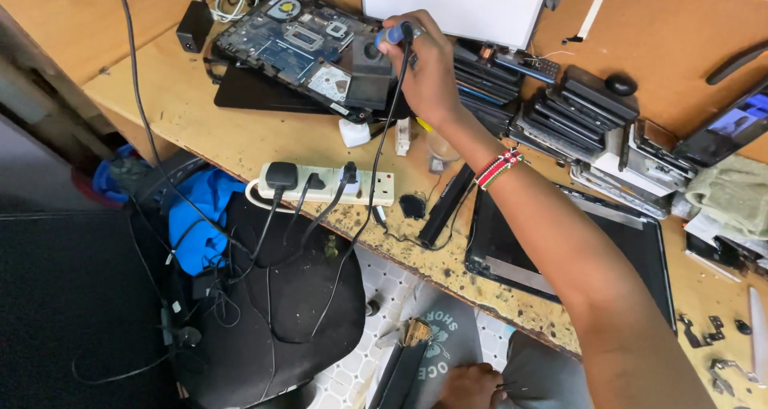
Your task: Soldering internal wiring to a laptop screen component on a repair workbench.
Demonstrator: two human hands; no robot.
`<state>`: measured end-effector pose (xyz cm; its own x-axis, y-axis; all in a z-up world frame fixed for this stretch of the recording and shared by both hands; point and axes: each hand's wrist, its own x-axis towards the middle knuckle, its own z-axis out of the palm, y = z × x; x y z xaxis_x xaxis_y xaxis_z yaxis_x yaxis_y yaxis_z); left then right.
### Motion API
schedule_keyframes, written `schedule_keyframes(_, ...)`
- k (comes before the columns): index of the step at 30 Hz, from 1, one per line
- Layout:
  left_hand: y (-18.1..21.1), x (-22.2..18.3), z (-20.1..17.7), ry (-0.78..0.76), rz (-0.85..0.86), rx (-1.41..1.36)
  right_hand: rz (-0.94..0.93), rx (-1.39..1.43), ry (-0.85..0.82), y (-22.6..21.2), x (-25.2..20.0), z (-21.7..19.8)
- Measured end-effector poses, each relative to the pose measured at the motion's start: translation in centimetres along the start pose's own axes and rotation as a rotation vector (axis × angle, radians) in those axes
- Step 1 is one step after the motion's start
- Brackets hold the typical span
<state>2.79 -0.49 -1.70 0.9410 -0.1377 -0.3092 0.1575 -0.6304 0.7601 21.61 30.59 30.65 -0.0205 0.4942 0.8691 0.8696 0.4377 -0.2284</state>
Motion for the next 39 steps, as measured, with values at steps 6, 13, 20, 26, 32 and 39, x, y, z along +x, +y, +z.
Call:
schedule_keyframes(6, 0.7, -0.7, -1.0, 0.000, 0.004, 0.025, -0.117, -0.140, -0.186, -1.4, 0.4, -0.1)
schedule_keyframes(13, 0.6, -1.7, -1.0, 0.140, 0.064, 0.011, -0.186, -0.039, -0.038, -4.4, -0.5, -2.3)
schedule_keyframes(20, -0.6, -1.3, 1.6, 0.354, 0.106, -0.016, -0.129, -0.179, 0.134, -11.3, -5.6, -10.3)
schedule_keyframes(26, 1.1, -1.6, 3.3, 0.453, 0.179, 0.080, 0.071, -0.603, 0.310, -18.8, -15.2, -19.4)
schedule_keyframes(32, 5.4, -5.0, 2.7, 0.349, 0.420, -0.247, 0.239, -0.787, 0.421, -21.2, -26.4, -24.2)
schedule_keyframes(39, 9.7, -6.9, 3.1, 0.032, 0.820, -0.417, 0.399, -0.674, 0.490, -20.5, -35.4, -26.3)
